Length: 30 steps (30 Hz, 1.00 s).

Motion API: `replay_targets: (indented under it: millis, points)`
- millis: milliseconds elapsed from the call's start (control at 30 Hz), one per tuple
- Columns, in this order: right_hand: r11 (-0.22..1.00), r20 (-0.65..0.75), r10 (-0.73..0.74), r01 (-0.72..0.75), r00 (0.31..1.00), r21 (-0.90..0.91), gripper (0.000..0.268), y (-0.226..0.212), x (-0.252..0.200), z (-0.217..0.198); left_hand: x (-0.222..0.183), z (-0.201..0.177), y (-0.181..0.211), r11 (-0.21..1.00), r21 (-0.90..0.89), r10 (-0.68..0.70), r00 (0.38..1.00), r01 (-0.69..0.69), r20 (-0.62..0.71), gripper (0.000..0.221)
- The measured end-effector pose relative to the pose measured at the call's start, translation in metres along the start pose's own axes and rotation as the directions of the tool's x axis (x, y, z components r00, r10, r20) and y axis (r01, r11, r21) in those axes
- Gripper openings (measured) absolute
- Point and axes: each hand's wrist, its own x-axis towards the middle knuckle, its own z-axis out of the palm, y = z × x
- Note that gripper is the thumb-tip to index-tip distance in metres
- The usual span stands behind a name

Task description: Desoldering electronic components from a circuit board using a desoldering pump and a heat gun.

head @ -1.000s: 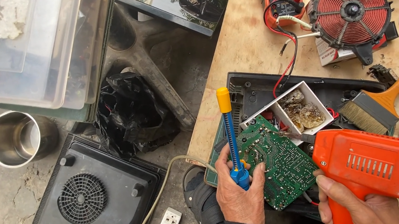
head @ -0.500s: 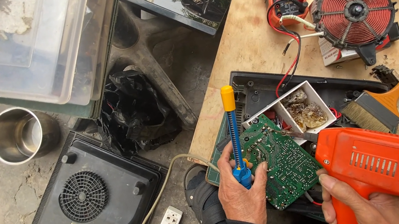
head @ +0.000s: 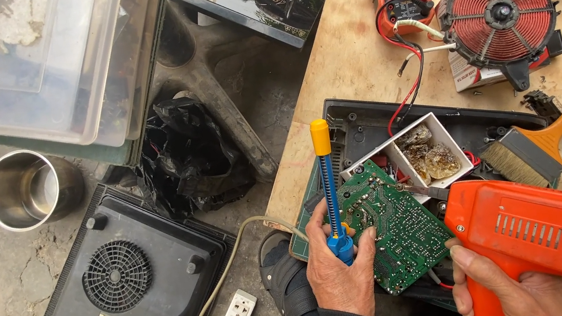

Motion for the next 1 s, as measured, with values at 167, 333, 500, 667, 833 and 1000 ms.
replay_targets:
  millis: [167, 333, 500, 667, 833, 1000]
  points:
    - [0.999, -0.002, 0.027, -0.027, 1.000, -0.033, 0.027, -0.002, 0.000, 0.000, 0.000, -0.001, 0.002, 1.000, 0.000, -0.002, 1.000, 0.002, 0.000, 0.078]
    - [1.000, -0.056, 0.022, -0.022, 0.998, -0.005, 0.027, -0.010, -0.008, 0.009, 0.000, 0.000, 0.000, 1.000, 0.019, 0.014, 1.000, -0.013, -0.010, 0.078]
    - [1.000, 0.037, -0.027, 0.027, 0.999, -0.011, 0.025, 0.003, -0.001, -0.001, 0.000, 0.000, -0.001, 1.000, 0.024, 0.000, 1.000, 0.000, -0.005, 0.079]
    - [1.000, 0.005, -0.004, 0.004, 1.000, -0.006, 0.025, -0.001, -0.006, 0.002, 0.000, 0.000, -0.001, 1.000, 0.002, 0.018, 1.000, -0.018, -0.015, 0.078]
    - [1.000, -0.009, -0.008, 0.008, 1.000, 0.011, 0.027, -0.003, -0.009, 0.007, 0.001, -0.001, -0.001, 1.000, 0.011, 0.017, 1.000, -0.017, -0.015, 0.078]
    - [0.999, -0.063, 0.005, -0.002, 0.998, 0.040, 0.025, -0.003, -0.011, 0.010, 0.000, -0.001, 0.000, 1.000, 0.012, 0.010, 1.000, -0.010, -0.008, 0.077]
